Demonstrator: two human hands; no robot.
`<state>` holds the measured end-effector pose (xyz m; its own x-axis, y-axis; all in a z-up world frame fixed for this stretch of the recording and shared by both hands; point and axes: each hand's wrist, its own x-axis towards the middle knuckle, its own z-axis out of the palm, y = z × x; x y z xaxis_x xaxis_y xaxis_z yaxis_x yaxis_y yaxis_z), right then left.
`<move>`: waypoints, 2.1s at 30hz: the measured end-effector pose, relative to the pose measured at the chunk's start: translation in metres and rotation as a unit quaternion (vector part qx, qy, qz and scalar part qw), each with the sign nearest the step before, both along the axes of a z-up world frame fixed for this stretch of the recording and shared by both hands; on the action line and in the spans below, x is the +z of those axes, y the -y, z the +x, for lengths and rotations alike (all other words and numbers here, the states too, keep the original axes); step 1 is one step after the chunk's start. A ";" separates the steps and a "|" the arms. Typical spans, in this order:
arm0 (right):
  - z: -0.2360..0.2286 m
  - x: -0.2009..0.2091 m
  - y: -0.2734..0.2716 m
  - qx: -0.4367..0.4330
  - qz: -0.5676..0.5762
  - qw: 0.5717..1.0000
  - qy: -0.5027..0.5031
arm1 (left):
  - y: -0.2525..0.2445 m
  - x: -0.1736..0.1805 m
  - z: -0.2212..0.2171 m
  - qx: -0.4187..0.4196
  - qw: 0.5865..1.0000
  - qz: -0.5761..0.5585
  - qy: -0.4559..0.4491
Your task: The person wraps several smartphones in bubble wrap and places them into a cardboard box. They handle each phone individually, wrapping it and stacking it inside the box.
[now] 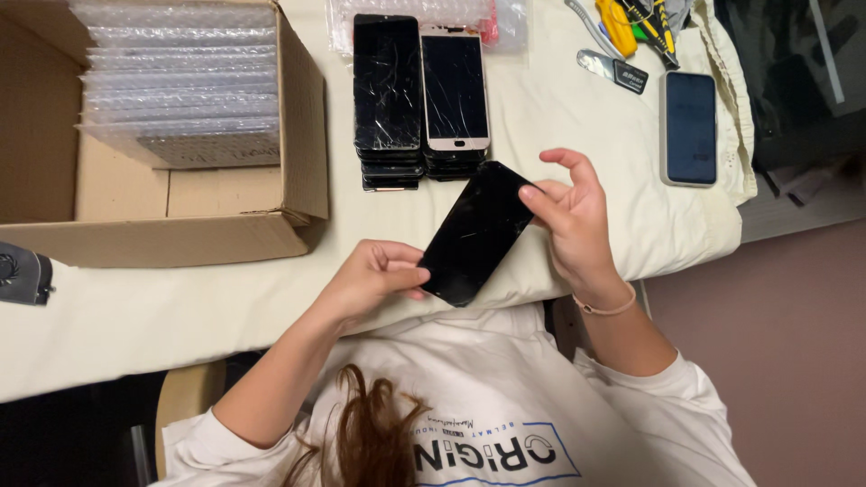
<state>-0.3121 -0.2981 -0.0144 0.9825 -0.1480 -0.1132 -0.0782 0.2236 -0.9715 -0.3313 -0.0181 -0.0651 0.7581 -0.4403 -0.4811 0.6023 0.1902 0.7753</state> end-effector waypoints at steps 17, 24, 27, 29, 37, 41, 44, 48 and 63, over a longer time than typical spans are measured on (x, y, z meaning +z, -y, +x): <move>0.015 -0.020 -0.018 0.025 0.016 0.999 -0.024 | 0.050 0.025 0.042 0.149 0.975 -0.048 0.159; 0.056 -0.021 0.023 -0.019 -0.005 0.999 -0.050 | 0.051 -0.019 0.051 0.128 0.921 0.140 0.340; 0.084 -0.023 0.028 -0.002 -0.018 0.998 -0.055 | 0.047 -0.019 0.047 0.108 0.894 0.185 0.393; 0.093 -0.012 0.015 0.012 -0.028 0.998 -0.061 | 0.045 -0.017 0.043 0.105 0.889 0.196 0.400; 0.112 -0.014 0.000 0.025 -0.054 0.994 -0.087 | 0.041 -0.012 0.043 0.120 0.867 0.209 0.436; 0.109 -0.007 -0.005 0.027 -0.082 0.993 -0.077 | 0.041 -0.009 0.042 0.118 0.865 0.212 0.440; 0.103 0.011 -0.017 0.029 -0.120 0.991 -0.060 | 0.041 -0.008 0.041 0.113 0.862 0.211 0.446; 0.106 0.007 -0.020 0.033 -0.190 0.981 -0.026 | 0.041 -0.006 0.041 0.109 0.860 0.208 0.453; 0.112 0.012 -0.015 0.079 -0.450 0.889 -0.019 | 0.038 -0.002 0.040 0.121 0.826 0.216 0.506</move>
